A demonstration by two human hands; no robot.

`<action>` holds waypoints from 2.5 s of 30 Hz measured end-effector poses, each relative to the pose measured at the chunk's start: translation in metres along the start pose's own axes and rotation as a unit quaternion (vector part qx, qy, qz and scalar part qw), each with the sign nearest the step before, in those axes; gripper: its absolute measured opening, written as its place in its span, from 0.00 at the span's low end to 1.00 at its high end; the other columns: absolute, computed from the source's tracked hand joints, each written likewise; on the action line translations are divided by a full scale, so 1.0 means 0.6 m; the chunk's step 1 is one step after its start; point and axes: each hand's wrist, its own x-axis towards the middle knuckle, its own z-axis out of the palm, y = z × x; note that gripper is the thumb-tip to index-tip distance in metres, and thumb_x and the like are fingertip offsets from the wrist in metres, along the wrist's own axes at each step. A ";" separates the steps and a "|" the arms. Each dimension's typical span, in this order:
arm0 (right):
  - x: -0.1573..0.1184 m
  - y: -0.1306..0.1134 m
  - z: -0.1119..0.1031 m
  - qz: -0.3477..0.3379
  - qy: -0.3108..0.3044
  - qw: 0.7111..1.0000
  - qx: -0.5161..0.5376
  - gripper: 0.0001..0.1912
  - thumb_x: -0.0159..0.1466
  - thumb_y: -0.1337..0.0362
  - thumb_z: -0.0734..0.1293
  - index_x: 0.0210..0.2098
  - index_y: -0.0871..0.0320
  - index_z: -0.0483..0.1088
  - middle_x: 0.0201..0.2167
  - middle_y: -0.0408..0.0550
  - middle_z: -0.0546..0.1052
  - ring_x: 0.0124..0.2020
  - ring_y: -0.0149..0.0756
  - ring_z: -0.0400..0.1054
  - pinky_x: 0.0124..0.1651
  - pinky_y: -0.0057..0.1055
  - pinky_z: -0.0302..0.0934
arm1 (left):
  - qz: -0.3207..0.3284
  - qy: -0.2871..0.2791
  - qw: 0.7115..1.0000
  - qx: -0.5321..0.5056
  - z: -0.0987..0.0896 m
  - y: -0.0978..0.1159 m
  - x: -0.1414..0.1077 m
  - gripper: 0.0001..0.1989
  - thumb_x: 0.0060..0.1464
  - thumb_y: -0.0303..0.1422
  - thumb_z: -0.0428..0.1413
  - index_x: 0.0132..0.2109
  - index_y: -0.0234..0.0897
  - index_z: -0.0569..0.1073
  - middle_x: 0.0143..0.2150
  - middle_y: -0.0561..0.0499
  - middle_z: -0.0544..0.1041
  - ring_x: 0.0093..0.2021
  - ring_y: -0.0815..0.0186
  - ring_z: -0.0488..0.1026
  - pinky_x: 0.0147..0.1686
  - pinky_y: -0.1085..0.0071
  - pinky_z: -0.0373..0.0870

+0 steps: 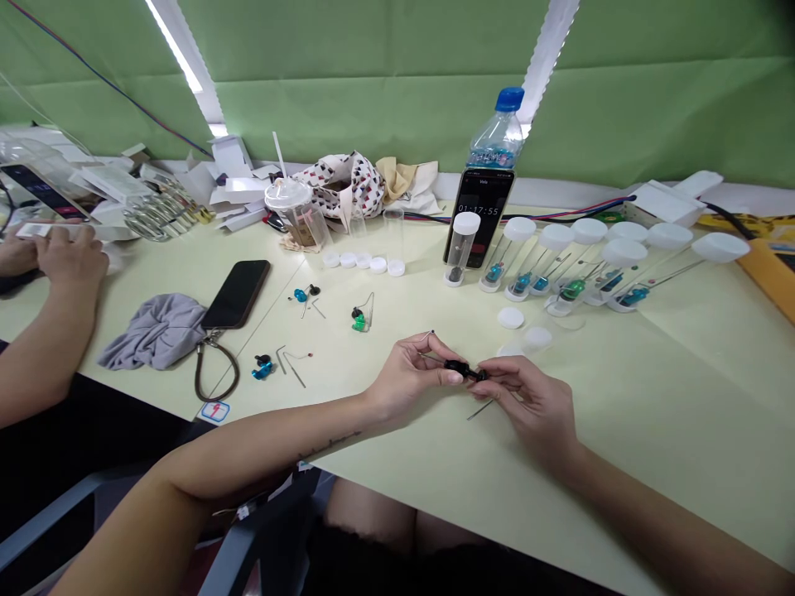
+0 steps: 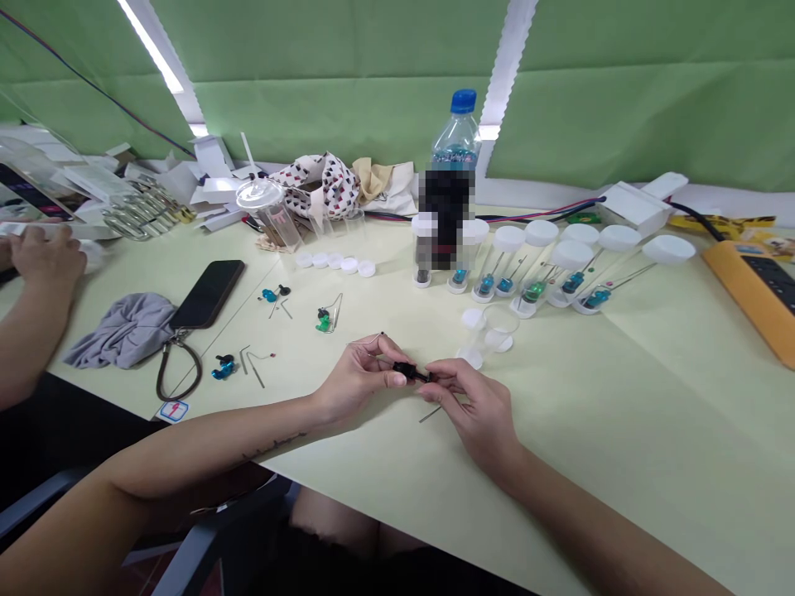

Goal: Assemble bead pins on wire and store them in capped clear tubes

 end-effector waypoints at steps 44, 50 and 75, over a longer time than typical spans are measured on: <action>0.007 -0.004 -0.001 0.037 -0.068 0.997 0.029 0.15 0.60 0.59 0.66 0.46 0.56 0.67 0.30 0.45 0.75 0.27 0.31 0.71 0.32 0.32 0.72 | 0.011 -0.026 1.000 0.005 -0.011 -0.004 0.007 0.13 0.40 0.28 0.65 0.32 0.30 0.69 0.34 0.44 0.78 0.34 0.63 0.76 0.43 0.59 0.70; 0.009 0.005 0.003 0.058 -0.078 0.994 0.050 0.14 0.61 0.58 0.64 0.46 0.56 0.67 0.28 0.44 0.74 0.26 0.32 0.71 0.30 0.33 0.71 | 0.006 -0.019 1.000 0.008 -0.014 -0.006 0.010 0.14 0.39 0.28 0.65 0.33 0.30 0.69 0.34 0.45 0.79 0.33 0.63 0.76 0.43 0.59 0.69; 0.009 -0.001 -0.001 0.014 -0.010 0.998 -0.052 0.11 0.59 0.57 0.67 0.40 0.55 0.69 0.33 0.46 0.76 0.32 0.34 0.72 0.39 0.34 0.70 | -0.031 -0.008 0.999 0.009 -0.014 -0.002 0.010 0.15 0.38 0.29 0.66 0.33 0.30 0.70 0.34 0.45 0.78 0.33 0.65 0.76 0.43 0.61 0.69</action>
